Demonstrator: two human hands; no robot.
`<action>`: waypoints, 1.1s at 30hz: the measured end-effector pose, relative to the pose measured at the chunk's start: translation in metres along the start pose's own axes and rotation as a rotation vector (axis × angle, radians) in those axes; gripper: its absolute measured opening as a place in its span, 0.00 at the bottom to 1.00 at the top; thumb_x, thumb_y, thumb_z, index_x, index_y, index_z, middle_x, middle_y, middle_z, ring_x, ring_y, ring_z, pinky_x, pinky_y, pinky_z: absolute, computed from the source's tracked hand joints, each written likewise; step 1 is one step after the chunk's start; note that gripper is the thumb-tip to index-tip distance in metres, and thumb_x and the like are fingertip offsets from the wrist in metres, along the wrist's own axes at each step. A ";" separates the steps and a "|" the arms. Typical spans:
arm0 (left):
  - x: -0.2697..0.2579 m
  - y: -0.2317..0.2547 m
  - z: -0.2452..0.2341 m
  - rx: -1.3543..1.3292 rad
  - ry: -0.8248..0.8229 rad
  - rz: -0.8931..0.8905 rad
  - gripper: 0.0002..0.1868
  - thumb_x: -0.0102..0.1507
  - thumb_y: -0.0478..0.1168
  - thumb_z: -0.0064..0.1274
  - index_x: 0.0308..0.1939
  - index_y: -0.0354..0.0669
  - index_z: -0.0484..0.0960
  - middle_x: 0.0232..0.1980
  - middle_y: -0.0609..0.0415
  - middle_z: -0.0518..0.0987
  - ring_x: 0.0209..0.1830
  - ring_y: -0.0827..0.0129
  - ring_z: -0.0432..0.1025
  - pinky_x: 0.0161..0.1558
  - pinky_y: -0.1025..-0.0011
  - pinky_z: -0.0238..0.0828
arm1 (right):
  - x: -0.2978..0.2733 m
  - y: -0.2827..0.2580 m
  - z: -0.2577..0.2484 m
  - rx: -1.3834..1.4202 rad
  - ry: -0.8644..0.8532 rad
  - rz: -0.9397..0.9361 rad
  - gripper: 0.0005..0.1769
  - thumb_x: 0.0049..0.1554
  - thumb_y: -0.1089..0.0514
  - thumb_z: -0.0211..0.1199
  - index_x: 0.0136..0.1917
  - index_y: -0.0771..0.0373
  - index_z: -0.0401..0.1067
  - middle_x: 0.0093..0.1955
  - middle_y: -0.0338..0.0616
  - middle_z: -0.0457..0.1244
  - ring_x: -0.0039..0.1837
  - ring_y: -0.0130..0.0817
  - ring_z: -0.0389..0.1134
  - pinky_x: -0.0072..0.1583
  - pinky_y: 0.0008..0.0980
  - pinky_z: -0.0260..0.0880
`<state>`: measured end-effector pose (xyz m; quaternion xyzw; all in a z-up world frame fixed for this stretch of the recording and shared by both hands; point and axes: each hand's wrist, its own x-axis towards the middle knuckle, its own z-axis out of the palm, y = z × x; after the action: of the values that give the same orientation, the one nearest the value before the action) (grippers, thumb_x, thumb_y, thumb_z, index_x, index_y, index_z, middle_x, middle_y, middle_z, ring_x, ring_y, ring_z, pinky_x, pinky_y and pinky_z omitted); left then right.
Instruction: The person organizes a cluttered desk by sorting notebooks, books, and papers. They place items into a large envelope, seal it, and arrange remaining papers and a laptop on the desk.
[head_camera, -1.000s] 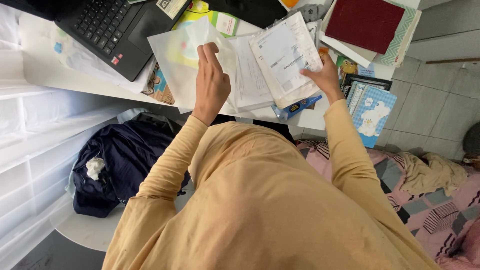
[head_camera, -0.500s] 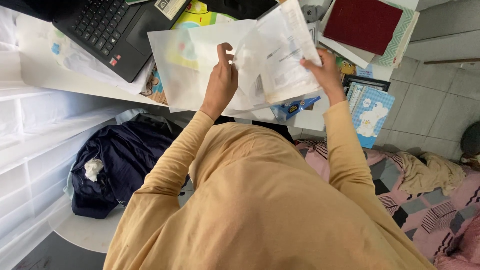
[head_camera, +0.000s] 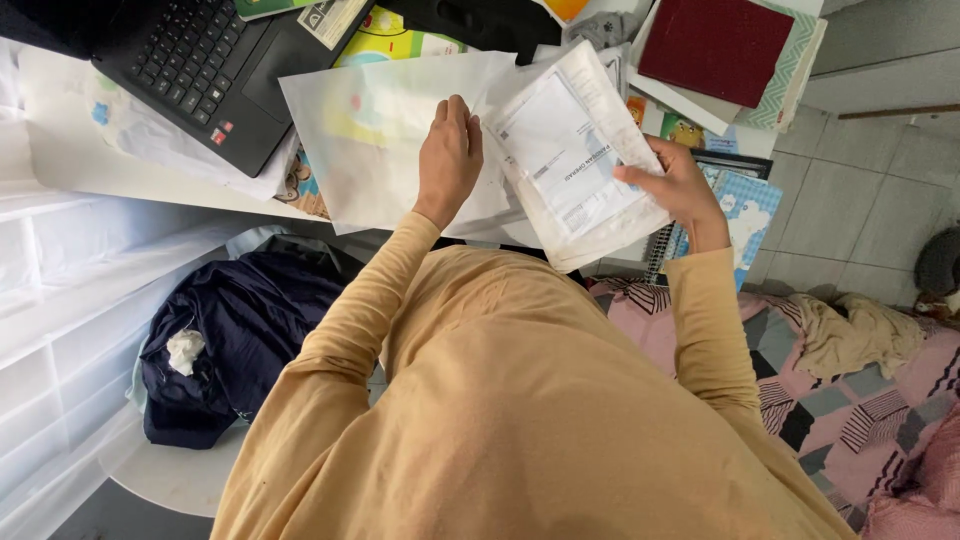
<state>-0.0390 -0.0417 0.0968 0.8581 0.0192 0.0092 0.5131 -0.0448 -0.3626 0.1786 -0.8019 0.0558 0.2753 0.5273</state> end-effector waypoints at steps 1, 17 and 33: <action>0.001 0.001 0.001 0.057 -0.022 0.006 0.06 0.71 0.35 0.39 0.40 0.40 0.61 0.39 0.46 0.69 0.25 0.49 0.63 0.24 0.55 0.60 | 0.001 0.000 0.001 0.033 -0.017 0.031 0.19 0.56 0.53 0.70 0.59 0.59 0.74 0.53 0.32 0.68 0.49 0.21 0.66 0.46 0.23 0.65; -0.007 -0.002 0.004 0.201 -0.130 0.051 0.09 0.73 0.41 0.36 0.40 0.43 0.60 0.29 0.51 0.69 0.17 0.52 0.61 0.18 0.58 0.54 | 0.027 -0.026 0.020 0.041 -0.269 0.168 0.20 0.55 0.55 0.68 0.61 0.58 0.73 0.58 0.37 0.69 0.56 0.30 0.70 0.54 0.29 0.71; 0.018 -0.009 0.002 0.289 -0.023 0.106 0.06 0.70 0.37 0.38 0.39 0.43 0.60 0.24 0.53 0.68 0.16 0.56 0.61 0.17 0.59 0.53 | 0.044 -0.061 0.050 -0.057 -0.587 0.378 0.32 0.57 0.55 0.60 0.75 0.52 0.62 0.68 0.38 0.64 0.62 0.30 0.67 0.55 0.30 0.70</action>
<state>-0.0213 -0.0386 0.0880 0.9229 -0.0306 0.0235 0.3830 -0.0037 -0.2836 0.1913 -0.6785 0.0416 0.5882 0.4381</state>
